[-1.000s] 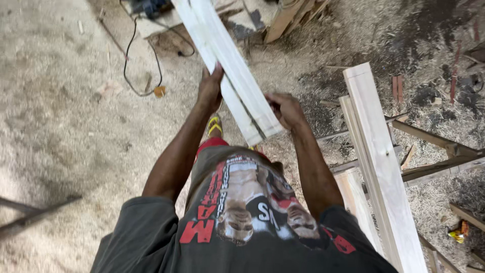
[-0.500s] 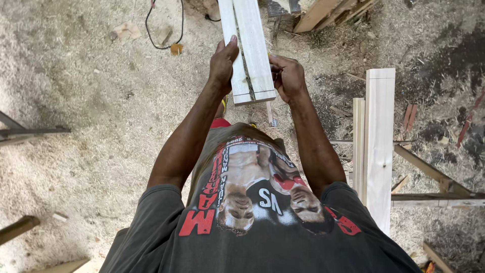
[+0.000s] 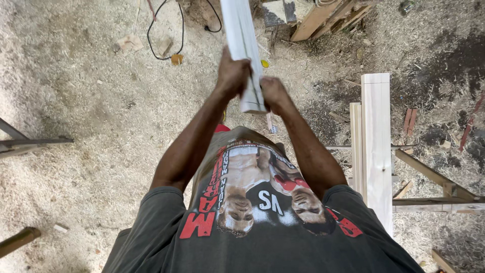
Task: The person marks a long white wooden board using a metal square and pencil, then saws the board with a hand saw. They then measure the board with a tape measure and mark it again, carry the board across the work area, and stack it with other boards.
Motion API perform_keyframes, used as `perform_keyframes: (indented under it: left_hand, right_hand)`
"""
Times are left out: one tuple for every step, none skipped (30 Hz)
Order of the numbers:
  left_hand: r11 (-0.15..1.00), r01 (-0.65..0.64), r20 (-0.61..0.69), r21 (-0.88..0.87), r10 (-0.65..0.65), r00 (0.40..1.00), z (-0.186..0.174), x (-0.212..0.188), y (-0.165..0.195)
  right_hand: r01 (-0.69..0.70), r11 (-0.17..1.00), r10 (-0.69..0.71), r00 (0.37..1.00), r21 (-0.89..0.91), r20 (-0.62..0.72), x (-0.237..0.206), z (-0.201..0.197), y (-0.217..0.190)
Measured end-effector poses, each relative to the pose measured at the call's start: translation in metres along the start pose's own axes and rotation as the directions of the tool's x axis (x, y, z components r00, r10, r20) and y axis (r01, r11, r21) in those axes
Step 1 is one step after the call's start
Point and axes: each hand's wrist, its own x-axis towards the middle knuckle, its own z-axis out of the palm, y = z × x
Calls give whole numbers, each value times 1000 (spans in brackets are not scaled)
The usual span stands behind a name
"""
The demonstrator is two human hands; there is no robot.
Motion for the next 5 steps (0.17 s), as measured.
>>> perform_keyframes:
  left_hand:
    - [1000,-20,27,4,20,999,15,2,-6]
    - [999,-40,54,6,40,998,28,7,-13]
    - [959,-151,135,238,121,983,36,13,-22]
    - [856,-263,228,446,175,958,42,17,-36]
    - [695,-366,326,619,197,925,42,21,-52]
  right_hand:
    - [-64,998,64,998,19,14,2,2,5]
    - [-41,966,0,988,257,156,0,2,11]
    - [-53,877,-94,956,477,278,-5,2,18]
    - [-103,741,-208,904,663,373,-9,2,24]
    - [16,757,-303,895,654,328,-13,2,30]
